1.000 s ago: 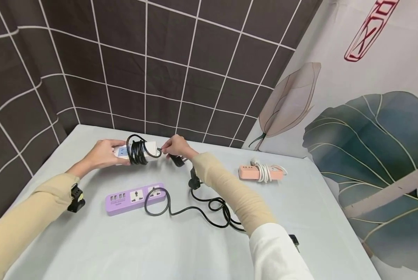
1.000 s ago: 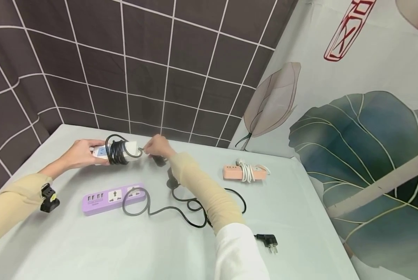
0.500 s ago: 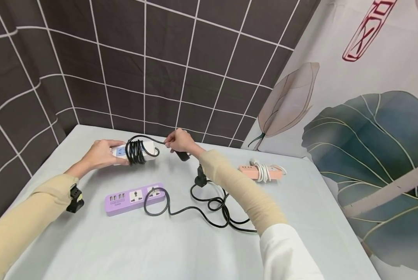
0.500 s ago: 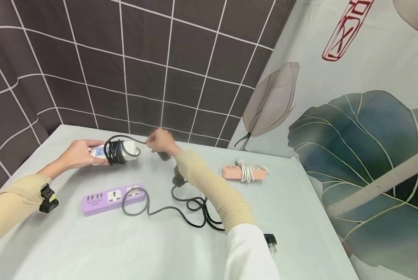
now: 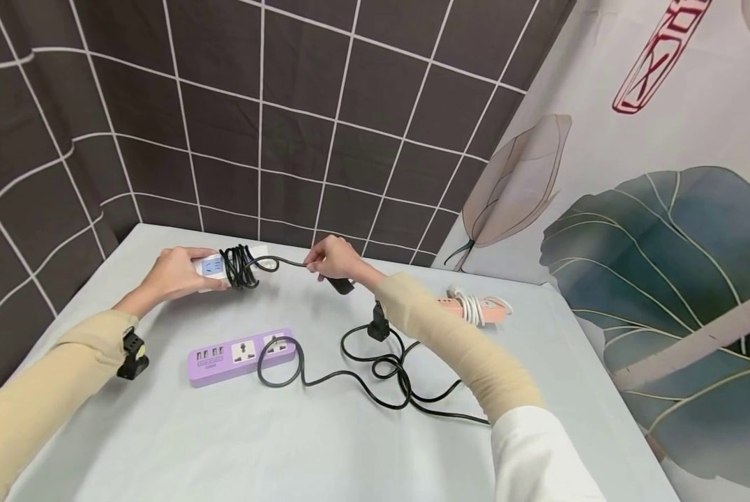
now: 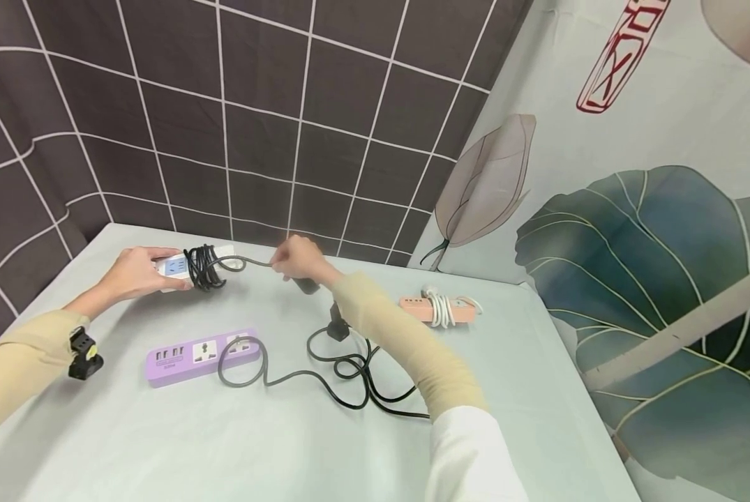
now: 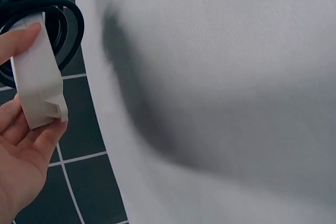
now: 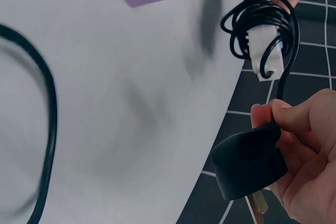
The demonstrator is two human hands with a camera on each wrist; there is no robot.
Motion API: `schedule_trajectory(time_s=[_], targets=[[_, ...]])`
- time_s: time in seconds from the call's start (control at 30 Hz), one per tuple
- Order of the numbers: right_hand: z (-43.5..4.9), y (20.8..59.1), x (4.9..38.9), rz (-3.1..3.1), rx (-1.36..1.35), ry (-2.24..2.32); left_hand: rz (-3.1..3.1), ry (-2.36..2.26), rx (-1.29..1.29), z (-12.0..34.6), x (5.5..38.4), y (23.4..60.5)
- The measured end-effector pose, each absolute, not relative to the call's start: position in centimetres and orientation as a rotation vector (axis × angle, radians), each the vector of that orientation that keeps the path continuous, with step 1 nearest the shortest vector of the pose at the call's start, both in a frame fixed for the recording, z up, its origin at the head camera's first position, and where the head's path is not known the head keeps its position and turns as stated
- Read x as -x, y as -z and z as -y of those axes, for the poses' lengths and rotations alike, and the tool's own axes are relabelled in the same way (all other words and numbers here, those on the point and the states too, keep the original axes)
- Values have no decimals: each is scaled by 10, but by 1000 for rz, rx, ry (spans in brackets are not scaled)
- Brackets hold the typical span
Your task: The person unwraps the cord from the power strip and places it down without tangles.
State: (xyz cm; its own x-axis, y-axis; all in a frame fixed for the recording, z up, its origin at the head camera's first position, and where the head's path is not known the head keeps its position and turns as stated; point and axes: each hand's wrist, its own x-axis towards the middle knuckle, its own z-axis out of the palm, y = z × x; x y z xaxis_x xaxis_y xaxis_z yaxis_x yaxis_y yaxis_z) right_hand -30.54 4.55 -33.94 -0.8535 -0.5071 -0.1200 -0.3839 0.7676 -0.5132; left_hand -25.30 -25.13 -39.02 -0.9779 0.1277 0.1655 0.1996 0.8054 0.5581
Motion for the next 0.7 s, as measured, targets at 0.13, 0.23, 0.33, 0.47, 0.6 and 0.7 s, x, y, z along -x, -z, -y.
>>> schedule_trajectory(time_s=[0.13, 0.23, 0.33, 0.47, 0.6, 0.7], targets=[[-56, 343, 305, -2727, 711, 668, 2868, 908, 240, 255, 252, 390], [-64, 349, 307, -2761, 729, 611, 2857, 907, 222, 257, 252, 390], [-70, 357, 309, -2781, 743, 539, 2850, 914, 210, 258, 251, 391], [-74, 370, 310, -2814, 761, 436, 2846, 928, 203, 257, 249, 392], [-75, 380, 309, -2852, 778, 305, 2829, 934, 202, 256, 246, 394], [-75, 386, 309, -2863, 793, 235, 2816, 942, 206, 255, 244, 395]])
